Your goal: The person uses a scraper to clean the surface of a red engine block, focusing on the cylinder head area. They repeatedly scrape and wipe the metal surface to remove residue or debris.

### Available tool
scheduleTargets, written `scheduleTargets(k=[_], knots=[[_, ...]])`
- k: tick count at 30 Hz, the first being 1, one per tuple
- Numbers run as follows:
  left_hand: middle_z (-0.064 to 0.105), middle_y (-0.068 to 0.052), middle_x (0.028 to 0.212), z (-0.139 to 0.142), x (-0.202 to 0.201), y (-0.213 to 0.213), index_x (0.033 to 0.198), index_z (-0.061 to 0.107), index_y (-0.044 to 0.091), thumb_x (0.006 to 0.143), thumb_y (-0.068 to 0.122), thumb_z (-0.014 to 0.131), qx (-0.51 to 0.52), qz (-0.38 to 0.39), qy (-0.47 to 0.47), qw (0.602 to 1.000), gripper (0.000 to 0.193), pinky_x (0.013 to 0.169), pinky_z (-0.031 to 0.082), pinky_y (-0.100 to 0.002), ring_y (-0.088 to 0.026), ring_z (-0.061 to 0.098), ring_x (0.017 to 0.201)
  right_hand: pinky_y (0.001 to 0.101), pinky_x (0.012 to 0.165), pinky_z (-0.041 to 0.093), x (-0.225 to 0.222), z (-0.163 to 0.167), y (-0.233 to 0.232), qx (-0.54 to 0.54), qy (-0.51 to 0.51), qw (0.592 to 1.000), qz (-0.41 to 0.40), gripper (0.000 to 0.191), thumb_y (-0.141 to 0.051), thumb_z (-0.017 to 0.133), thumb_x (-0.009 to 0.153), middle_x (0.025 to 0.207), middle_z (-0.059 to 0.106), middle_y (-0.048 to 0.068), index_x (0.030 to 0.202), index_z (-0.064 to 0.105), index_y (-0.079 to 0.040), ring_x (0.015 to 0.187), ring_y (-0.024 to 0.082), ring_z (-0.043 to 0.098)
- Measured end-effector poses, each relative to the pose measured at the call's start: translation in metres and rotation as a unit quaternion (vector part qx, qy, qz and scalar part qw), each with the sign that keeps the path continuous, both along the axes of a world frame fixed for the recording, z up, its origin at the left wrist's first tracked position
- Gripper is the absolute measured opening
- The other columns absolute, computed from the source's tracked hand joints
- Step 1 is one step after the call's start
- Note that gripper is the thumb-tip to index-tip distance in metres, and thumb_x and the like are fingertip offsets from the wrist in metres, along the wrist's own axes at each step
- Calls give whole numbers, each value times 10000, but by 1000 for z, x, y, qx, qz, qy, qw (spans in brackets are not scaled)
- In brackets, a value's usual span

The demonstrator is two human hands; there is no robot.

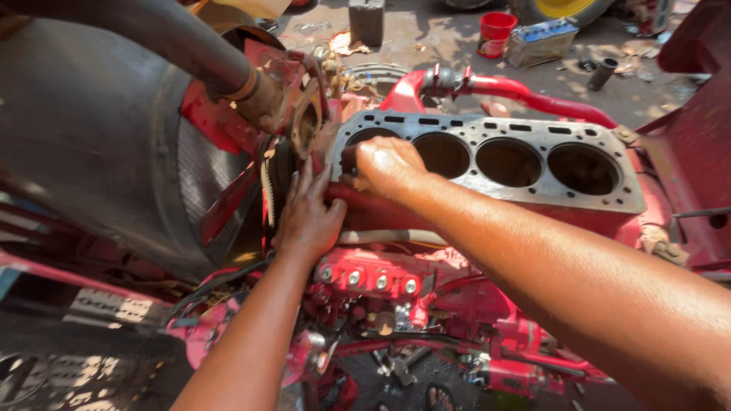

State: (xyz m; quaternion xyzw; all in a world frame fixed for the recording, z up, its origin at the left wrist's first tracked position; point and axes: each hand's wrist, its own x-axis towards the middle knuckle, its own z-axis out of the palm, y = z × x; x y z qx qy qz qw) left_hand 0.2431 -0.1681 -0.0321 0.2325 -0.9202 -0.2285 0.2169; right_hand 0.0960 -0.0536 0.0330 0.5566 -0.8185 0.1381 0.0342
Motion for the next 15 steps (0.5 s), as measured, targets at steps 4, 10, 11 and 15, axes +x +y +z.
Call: scheduleTargets(k=[4,10,11,15], knots=[[237,-165,1692,-1,1,1,1549,461,148,896,324,594,-15,-11,40,999,689,1234,292,-454,-458,275,1516,513,784,559,4,-1,-3,-25,-5,1000,16,399,-426,782,782,939,750,157,1106,763,-195,924,386,709],[259,-176,1678,-8,1,-1,1529,475,149,880,303,581,-14,-14,38,999,676,1214,291,-453,-450,295,1501,510,765,564,-11,2,6,-5,16,1000,8,333,-410,774,812,949,751,153,1021,768,-150,915,377,718],[253,-173,1676,-8,-2,-3,1530,470,154,870,303,585,-15,-10,33,999,687,1210,286,-455,-450,291,1494,509,771,563,-11,3,6,10,25,1000,-7,334,-424,775,813,938,751,153,1008,768,-152,911,375,717],[252,-146,1677,-9,-4,-5,1517,475,175,873,330,584,-1,8,9,1000,672,1212,282,-454,-415,279,1518,493,779,571,-7,5,6,-11,30,999,-14,298,-384,773,778,928,753,143,965,766,-152,904,351,730]])
